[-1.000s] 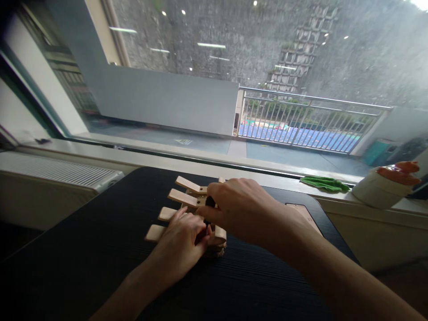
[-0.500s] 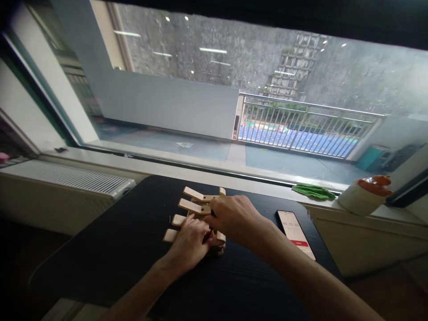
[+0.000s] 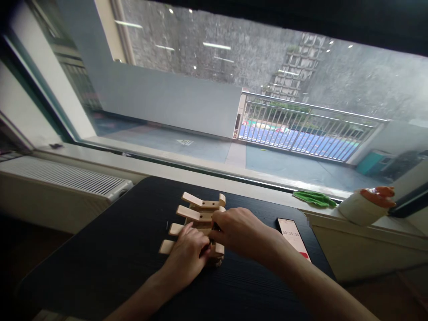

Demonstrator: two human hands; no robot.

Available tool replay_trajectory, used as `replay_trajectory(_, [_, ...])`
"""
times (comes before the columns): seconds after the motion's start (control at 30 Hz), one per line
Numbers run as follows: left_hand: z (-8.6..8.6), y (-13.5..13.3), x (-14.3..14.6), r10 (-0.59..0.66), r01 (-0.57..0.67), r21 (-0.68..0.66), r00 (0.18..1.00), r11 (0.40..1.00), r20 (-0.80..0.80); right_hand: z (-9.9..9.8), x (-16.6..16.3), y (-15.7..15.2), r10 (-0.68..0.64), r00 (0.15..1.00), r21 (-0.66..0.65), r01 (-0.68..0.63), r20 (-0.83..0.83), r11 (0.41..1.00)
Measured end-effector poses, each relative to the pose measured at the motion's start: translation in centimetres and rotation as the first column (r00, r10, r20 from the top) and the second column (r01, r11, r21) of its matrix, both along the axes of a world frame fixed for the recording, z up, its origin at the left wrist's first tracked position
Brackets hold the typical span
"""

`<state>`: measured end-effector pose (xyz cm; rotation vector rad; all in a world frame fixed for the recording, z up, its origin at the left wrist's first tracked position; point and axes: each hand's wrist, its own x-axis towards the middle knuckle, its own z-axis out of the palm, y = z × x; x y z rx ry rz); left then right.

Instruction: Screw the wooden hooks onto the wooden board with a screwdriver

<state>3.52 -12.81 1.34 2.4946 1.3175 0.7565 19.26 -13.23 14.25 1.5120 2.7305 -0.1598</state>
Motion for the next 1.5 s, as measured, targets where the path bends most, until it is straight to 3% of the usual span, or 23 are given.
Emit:
replay_trajectory(0.1, [0.0, 0.1, 0.0, -0.005, 0.005, -0.008, 1.0, 1.0, 0.019, -0.2, -0.1, 0.4, -0.034, 0.998, 0.044, 0.032, 0.045, 0.999])
replay_trajectory(0.3, [0.0, 0.3, -0.1, -0.021, 0.021, -0.014, 0.999, 1.0, 0.033, 1.2, 0.1, 0.2, 0.044, 0.994, -0.082, -0.052, -0.099, 0.995])
replay_trajectory(0.43, [0.0, 0.3, -0.1, -0.015, 0.015, -0.012, 1.0, 1.0, 0.024, 1.4, 0.1, 0.5, 0.066, 0.992, -0.126, -0.079, -0.106, 0.989])
replay_trajectory(0.63, [0.2, 0.3, 0.0, -0.01, 0.01, -0.044, 1.0, 0.999, 0.022, 0.6, 0.0, 1.0, 0.012, 1.0, -0.032, -0.012, -0.017, 0.999])
replay_trajectory(0.93, [0.3, 0.4, -0.1, -0.021, 0.02, -0.05, 1.0, 0.999, -0.009, 2.6, -0.2, 0.0, 0.102, 0.993, -0.072, -0.106, -0.062, 0.992])
replay_trajectory(1.2, [0.3, 0.4, 0.0, -0.027, 0.028, -0.036, 0.999, 0.999, 0.034, 1.3, -1.2, 0.5, 0.006, 0.993, 0.035, -0.01, 0.122, 0.999])
replay_trajectory(1.4, [0.2, 0.4, -0.2, -0.023, 0.024, -0.043, 1.0, 0.999, 0.018, 2.6, -0.9, -0.2, 0.061, 0.998, -0.006, -0.061, -0.008, 0.998])
replay_trajectory(1.5, [0.1, 0.4, -0.1, -0.015, 0.016, -0.039, 1.0, 0.999, 0.011, 2.4, -0.8, -0.2, 0.068, 0.997, -0.036, -0.067, 0.027, 0.997])
